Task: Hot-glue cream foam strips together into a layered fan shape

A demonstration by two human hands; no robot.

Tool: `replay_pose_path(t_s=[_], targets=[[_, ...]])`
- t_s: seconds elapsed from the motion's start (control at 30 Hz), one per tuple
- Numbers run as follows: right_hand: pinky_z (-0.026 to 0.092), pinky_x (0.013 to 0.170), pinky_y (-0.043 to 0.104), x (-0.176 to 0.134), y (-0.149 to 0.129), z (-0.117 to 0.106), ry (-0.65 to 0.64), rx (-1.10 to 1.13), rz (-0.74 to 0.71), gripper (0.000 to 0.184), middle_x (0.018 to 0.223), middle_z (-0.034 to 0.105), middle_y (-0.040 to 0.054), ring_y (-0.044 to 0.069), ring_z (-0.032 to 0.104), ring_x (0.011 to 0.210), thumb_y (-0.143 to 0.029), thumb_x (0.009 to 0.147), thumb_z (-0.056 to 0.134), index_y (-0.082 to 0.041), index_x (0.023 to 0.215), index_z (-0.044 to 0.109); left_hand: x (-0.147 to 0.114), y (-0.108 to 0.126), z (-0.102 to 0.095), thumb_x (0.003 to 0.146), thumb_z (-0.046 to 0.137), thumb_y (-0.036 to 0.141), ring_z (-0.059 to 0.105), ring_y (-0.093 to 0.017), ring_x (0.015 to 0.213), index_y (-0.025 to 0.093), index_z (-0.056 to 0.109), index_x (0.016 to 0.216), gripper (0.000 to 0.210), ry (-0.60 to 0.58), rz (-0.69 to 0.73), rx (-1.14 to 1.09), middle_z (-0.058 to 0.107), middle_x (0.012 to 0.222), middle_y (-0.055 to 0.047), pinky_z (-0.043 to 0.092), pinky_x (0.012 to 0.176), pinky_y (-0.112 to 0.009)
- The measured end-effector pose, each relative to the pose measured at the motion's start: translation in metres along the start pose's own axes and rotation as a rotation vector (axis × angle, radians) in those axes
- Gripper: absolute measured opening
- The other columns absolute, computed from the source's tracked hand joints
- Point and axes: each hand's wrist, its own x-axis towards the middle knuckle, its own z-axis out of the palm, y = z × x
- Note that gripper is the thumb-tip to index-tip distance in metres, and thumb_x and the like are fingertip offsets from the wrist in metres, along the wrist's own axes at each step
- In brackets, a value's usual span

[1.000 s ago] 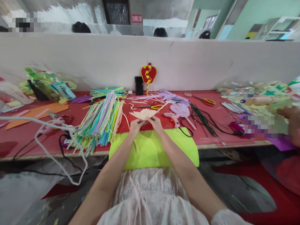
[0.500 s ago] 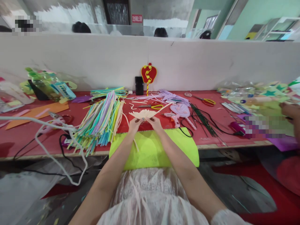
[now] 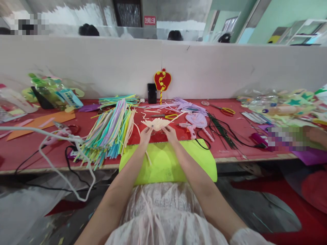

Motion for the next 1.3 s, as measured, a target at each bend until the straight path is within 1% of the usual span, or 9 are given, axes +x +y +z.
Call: replay_pose_path(t_s=[0.13, 0.3, 0.47, 0.6, 0.73, 0.9, 1.07, 1.17, 1.3], targets=[[0.052, 0.073, 0.031, 0.001, 0.002, 0.000, 0.014, 0.025, 0.027, 0.045, 0.076, 0.071, 0.0023, 0.019, 0.064, 0.073, -0.060, 0.067, 0.067, -0.018, 0.085, 0.071, 0.001, -0.001, -0.003, 0.091, 0.056, 0.036, 0.060, -0.022, 0.102, 0.016, 0.056, 0.119, 0.035, 0.024, 0.000, -0.011, 0.058, 0.120, -0.009, 0.053, 0.086, -0.042], [0.052, 0.075, 0.031, 0.002, 0.006, 0.001, 0.072, 0.064, 0.046, 0.052, 0.083, 0.071, 0.0031, 0.018, 0.064, 0.077, -0.064, 0.068, 0.063, -0.018, 0.091, 0.069, 0.002, -0.004, -0.002, 0.091, 0.056, 0.035, 0.060, -0.021, 0.102, 0.016, 0.055, 0.120, 0.035, 0.004, 0.003, -0.007, 0.058, 0.120, -0.010, 0.053, 0.085, -0.042], [0.052, 0.075, 0.031, 0.004, 0.008, -0.001, 0.062, 0.074, 0.048, 0.052, 0.084, 0.071, 0.0028, 0.018, 0.064, 0.079, -0.062, 0.068, 0.065, -0.017, 0.094, 0.068, 0.002, -0.008, -0.003, 0.091, 0.056, 0.035, 0.060, -0.021, 0.102, 0.016, 0.055, 0.120, 0.035, -0.015, 0.044, 0.062, 0.058, 0.120, -0.010, 0.053, 0.086, -0.042], [0.052, 0.080, 0.033, 0.003, 0.009, -0.002, 0.023, 0.039, 0.045, 0.040, 0.087, 0.069, 0.0028, 0.018, 0.064, 0.083, -0.052, 0.078, 0.065, -0.016, 0.094, 0.067, 0.002, -0.007, -0.007, 0.091, 0.056, 0.035, 0.060, -0.021, 0.103, 0.016, 0.055, 0.120, 0.034, -0.025, 0.074, 0.132, 0.057, 0.121, -0.010, 0.052, 0.086, -0.043], [0.054, 0.082, 0.038, 0.002, 0.009, -0.002, -0.028, -0.009, 0.058, 0.031, 0.109, 0.063, 0.0062, 0.018, 0.062, 0.094, -0.038, 0.090, 0.058, -0.015, 0.110, 0.060, 0.000, -0.006, -0.006, 0.091, 0.056, 0.035, 0.060, -0.022, 0.103, 0.016, 0.055, 0.120, 0.035, -0.048, 0.094, 0.161, 0.058, 0.120, -0.009, 0.052, 0.086, -0.043], [0.054, 0.083, 0.039, 0.003, 0.009, -0.002, -0.059, -0.027, 0.056, 0.031, 0.114, 0.061, 0.0069, 0.019, 0.062, 0.097, -0.037, 0.092, 0.056, -0.016, 0.114, 0.058, -0.003, -0.004, -0.006, 0.091, 0.056, 0.035, 0.060, -0.021, 0.103, 0.016, 0.055, 0.120, 0.035, -0.060, 0.108, 0.152, 0.058, 0.120, -0.010, 0.052, 0.086, -0.043], [0.053, 0.080, 0.033, 0.001, 0.004, 0.000, -0.043, 0.008, 0.020, 0.041, 0.092, 0.070, 0.0043, 0.017, 0.064, 0.083, -0.052, 0.079, 0.063, -0.017, 0.099, 0.068, -0.006, -0.001, -0.005, 0.091, 0.056, 0.035, 0.060, -0.021, 0.102, 0.016, 0.055, 0.120, 0.035, -0.039, 0.105, 0.098, 0.058, 0.120, -0.010, 0.053, 0.086, -0.043], [0.052, 0.079, 0.032, 0.000, 0.001, 0.001, -0.035, 0.018, 0.011, 0.050, 0.088, 0.073, 0.0035, 0.019, 0.065, 0.083, -0.059, 0.068, 0.067, -0.018, 0.096, 0.071, -0.003, -0.002, -0.005, 0.091, 0.056, 0.035, 0.060, -0.022, 0.103, 0.016, 0.055, 0.120, 0.035, -0.010, 0.107, 0.047, 0.057, 0.120, -0.010, 0.052, 0.086, -0.043], [0.051, 0.082, 0.034, 0.001, 0.000, 0.002, -0.022, 0.022, 0.011, 0.050, 0.086, 0.074, 0.0033, 0.021, 0.066, 0.085, -0.058, 0.064, 0.070, -0.018, 0.092, 0.072, 0.004, -0.009, -0.007, 0.091, 0.057, 0.035, 0.060, -0.022, 0.103, 0.015, 0.055, 0.120, 0.036, 0.009, 0.105, -0.003, 0.057, 0.120, -0.010, 0.052, 0.086, -0.043]])
